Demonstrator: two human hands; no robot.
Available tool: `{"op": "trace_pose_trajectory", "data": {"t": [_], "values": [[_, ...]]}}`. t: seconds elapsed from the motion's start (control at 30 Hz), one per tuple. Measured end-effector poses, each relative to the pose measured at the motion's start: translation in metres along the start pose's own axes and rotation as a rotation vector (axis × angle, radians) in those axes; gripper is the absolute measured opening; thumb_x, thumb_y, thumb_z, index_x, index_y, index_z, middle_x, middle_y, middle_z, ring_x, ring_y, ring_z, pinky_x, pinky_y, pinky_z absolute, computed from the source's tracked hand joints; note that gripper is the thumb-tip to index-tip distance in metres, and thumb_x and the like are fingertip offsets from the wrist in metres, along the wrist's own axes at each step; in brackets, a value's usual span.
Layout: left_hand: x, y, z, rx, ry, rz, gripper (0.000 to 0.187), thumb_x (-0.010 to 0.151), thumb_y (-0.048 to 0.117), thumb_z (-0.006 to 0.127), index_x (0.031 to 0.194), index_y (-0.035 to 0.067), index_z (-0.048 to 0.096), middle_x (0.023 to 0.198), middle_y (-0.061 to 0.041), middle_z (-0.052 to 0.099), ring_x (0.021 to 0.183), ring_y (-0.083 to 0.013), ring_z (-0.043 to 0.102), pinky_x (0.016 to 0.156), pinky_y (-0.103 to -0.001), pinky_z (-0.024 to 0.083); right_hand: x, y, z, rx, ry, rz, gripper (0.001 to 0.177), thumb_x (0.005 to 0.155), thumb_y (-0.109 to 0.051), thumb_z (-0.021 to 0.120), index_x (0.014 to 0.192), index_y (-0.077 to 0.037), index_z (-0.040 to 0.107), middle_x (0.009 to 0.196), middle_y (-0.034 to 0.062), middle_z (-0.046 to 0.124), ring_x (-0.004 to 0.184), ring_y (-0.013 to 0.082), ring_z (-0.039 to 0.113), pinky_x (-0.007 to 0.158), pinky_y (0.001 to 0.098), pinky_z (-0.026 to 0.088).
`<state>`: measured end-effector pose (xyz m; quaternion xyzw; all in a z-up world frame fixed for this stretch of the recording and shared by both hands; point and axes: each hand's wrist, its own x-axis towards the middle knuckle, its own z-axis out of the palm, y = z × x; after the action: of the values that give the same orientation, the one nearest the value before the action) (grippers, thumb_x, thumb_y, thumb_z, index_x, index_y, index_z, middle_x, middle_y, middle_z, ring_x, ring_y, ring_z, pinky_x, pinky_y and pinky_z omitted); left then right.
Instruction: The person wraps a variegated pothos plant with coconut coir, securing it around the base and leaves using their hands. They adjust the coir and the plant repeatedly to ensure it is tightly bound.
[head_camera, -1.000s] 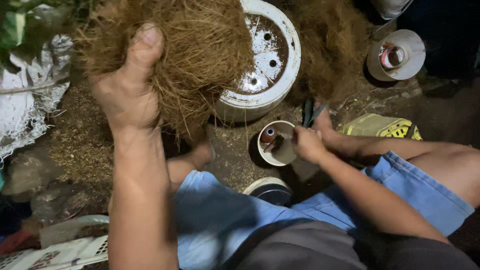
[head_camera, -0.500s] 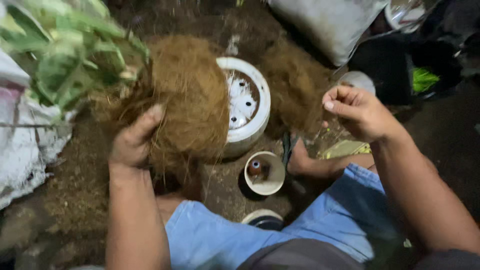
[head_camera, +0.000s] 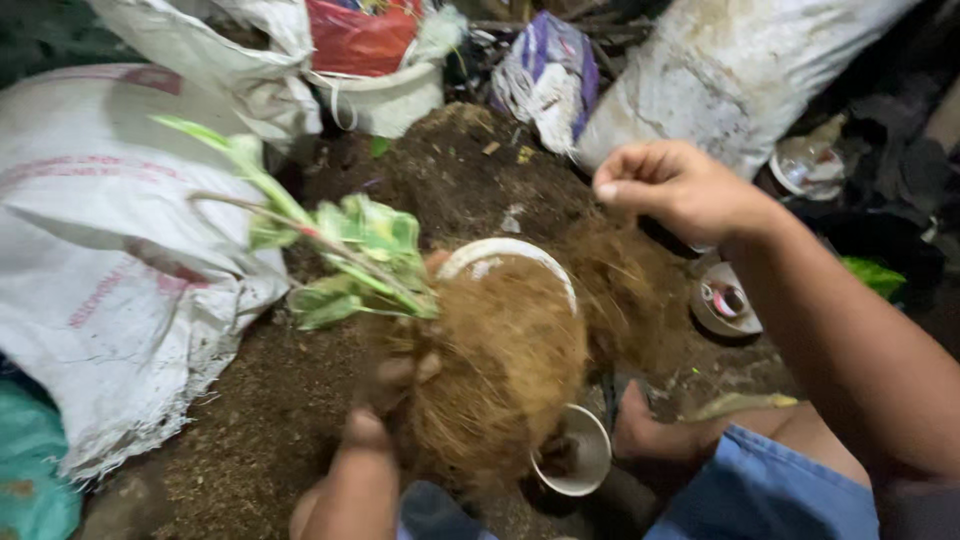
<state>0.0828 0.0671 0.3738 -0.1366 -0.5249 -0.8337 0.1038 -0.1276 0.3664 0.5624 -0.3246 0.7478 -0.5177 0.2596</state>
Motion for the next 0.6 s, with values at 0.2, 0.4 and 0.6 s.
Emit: {"op": "trace_pose_trajectory", "data": {"t": [0.2,0.4,0.6], "values": [[0.0,-0.004,0.034,-0.031,-0.126,-0.018,0.08,0.085,0.011,0.082,0.157,0.015,0.046,0.142,-0.011,0.06,0.126,-0.0239,0.061,0.106,-0.044,0.058,0.025,-0.039,0.073,-0.518,-0.359,-0.222,0.016,0.093,-0.016,0.07,0.105,-0.006,0.074,0.094,0.0049,0.078,0.084,0.0129,0.071,0.078,0.0325,0.057],[-0.003,0.0,0.031,-0.034,-0.153,-0.062,0.09,0.08,0.01,0.086,0.158,0.016,0.041,0.14,-0.01,0.059,0.122,-0.0236,0.061,0.101,-0.045,0.06,0.032,-0.054,0.113,-0.458,-0.448,-0.363,0.026,0.085,-0.009,0.072,0.111,-0.008,0.076,0.099,0.0094,0.08,0.084,0.014,0.073,0.079,0.0327,0.058],[-0.026,-0.004,0.023,-0.119,-0.113,-0.125,0.079,0.084,0.01,0.082,0.154,0.012,0.047,0.14,-0.011,0.06,0.123,-0.0234,0.062,0.102,-0.044,0.059,0.04,-0.029,0.11,-0.266,-0.484,-0.342,0.024,0.092,-0.013,0.072,0.114,-0.006,0.076,0.107,0.0053,0.081,0.095,0.0123,0.07,0.087,0.0312,0.057]]}}
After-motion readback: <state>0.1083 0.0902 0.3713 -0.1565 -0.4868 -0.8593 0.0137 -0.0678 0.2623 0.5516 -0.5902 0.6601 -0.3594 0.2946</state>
